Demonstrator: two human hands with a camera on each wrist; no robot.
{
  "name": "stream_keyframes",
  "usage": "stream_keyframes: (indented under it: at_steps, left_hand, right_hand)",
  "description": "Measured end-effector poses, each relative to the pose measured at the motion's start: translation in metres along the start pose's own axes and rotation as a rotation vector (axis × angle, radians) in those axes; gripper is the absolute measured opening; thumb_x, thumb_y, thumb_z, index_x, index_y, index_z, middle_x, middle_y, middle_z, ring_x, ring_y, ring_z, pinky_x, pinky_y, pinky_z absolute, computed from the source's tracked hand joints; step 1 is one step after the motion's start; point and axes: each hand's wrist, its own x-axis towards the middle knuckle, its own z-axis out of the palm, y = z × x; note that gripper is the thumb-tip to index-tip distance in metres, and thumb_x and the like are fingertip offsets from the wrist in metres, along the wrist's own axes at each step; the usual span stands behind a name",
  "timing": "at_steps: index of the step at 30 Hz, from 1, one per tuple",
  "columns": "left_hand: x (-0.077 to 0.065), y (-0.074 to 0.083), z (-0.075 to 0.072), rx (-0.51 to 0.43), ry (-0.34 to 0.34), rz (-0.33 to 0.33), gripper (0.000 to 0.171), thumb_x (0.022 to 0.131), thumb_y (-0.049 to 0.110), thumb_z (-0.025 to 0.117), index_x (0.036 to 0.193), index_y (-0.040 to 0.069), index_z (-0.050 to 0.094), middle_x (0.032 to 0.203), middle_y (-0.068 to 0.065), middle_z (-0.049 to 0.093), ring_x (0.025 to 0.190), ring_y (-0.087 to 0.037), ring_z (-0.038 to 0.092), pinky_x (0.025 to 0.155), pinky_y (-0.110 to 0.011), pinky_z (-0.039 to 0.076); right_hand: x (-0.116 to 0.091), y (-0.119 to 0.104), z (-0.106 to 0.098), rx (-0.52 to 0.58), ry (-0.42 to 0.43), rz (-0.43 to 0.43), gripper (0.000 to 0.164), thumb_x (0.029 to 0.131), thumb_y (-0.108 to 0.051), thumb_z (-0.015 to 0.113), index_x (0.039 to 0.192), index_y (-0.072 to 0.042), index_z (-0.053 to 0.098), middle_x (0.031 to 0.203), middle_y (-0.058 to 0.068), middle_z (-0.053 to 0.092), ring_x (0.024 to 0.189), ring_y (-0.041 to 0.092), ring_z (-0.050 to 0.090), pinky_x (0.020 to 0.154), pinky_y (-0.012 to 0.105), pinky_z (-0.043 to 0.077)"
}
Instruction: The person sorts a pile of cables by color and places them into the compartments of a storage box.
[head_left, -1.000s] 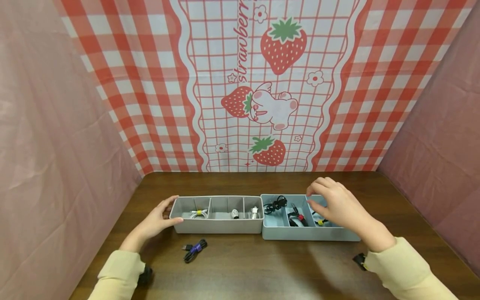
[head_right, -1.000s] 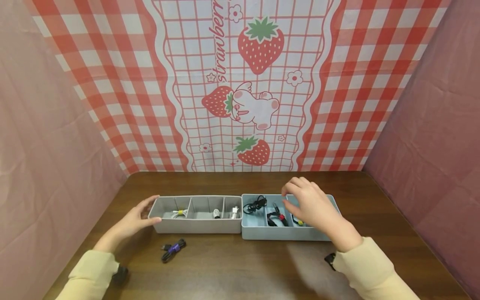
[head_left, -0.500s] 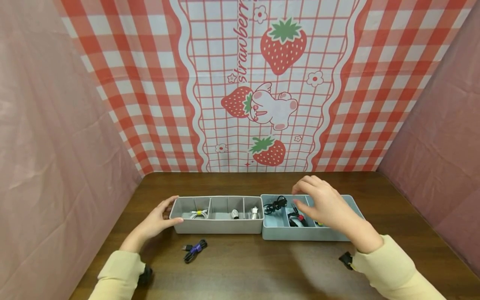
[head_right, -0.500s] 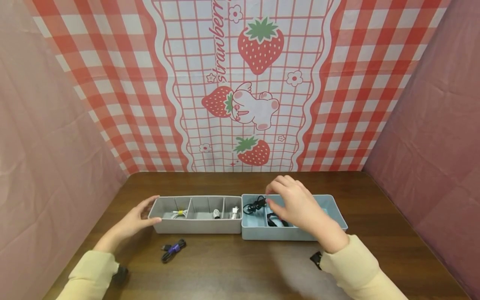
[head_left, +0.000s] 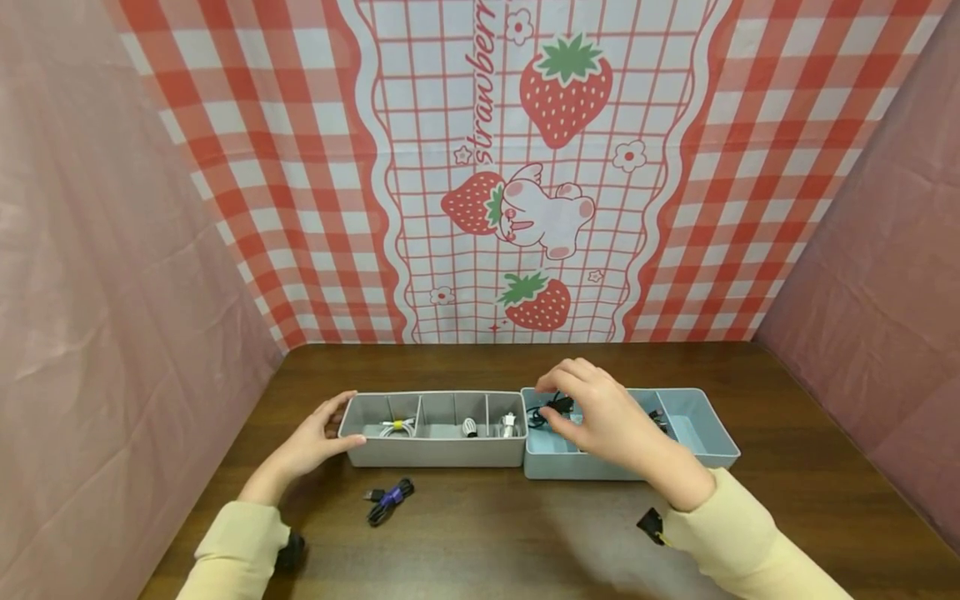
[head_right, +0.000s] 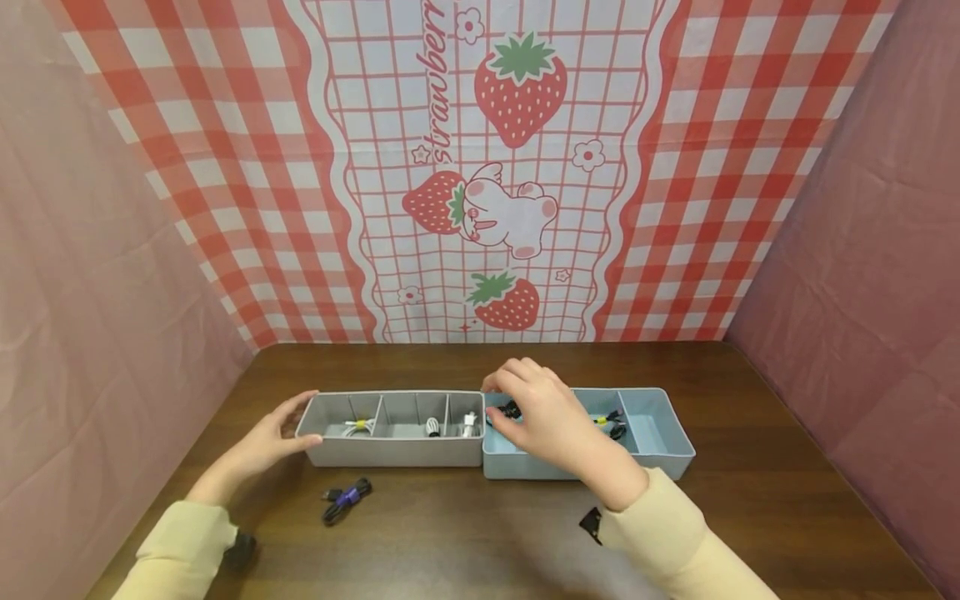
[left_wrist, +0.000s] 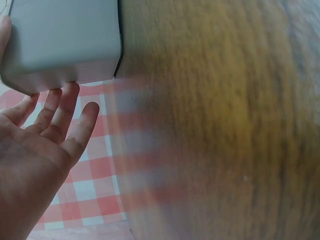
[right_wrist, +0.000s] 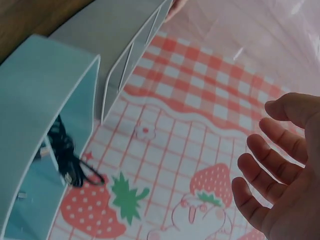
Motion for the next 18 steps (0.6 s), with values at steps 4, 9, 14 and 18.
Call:
stream_keyframes:
  at_steps: [4, 9, 14, 18]
  left_hand:
    - [0.000, 0.000, 0.001, -0.009, 0.001, -0.011, 0.080, 0.084, 0.022, 0.073, 0.145, 0.000, 0.028, 0.134, -0.026, 0.040, 0.116, -0.039, 0.048, 0.085, -0.033, 0.049]
    - [0.001, 0.001, 0.001, -0.001, 0.000, -0.014, 0.079, 0.084, 0.021, 0.072, 0.146, 0.000, 0.028, 0.134, -0.026, 0.040, 0.116, -0.037, 0.048, 0.086, -0.038, 0.048]
    - [0.001, 0.000, 0.000, 0.004, 0.000, -0.009, 0.077, 0.085, 0.021, 0.072, 0.145, 0.001, 0.028, 0.133, -0.026, 0.041, 0.116, -0.038, 0.049, 0.086, -0.037, 0.048]
    - [0.000, 0.001, 0.000, -0.005, -0.001, -0.007, 0.078, 0.084, 0.021, 0.072, 0.145, 0.000, 0.028, 0.133, -0.026, 0.041, 0.115, -0.038, 0.049, 0.084, -0.031, 0.049]
  right_hand:
    - [0.004, -0.007, 0.009, 0.031, 0.004, -0.029, 0.025, 0.077, -0.016, 0.077, 0.099, -0.012, 0.065, 0.096, -0.005, 0.061, 0.090, 0.011, 0.056, 0.074, 0.030, 0.050]
    - [0.009, -0.014, 0.021, 0.049, 0.018, -0.077, 0.025, 0.078, -0.015, 0.075, 0.101, -0.013, 0.064, 0.097, -0.004, 0.061, 0.091, 0.012, 0.057, 0.077, 0.032, 0.050]
    - [0.013, -0.021, 0.031, 0.068, 0.020, -0.097, 0.025, 0.078, -0.014, 0.074, 0.101, -0.013, 0.064, 0.098, -0.004, 0.061, 0.090, 0.011, 0.056, 0.078, 0.031, 0.049]
    - [0.014, -0.028, 0.038, 0.096, 0.006, -0.090, 0.024, 0.080, -0.015, 0.074, 0.101, -0.014, 0.064, 0.099, -0.005, 0.061, 0.091, 0.009, 0.056, 0.078, 0.029, 0.049]
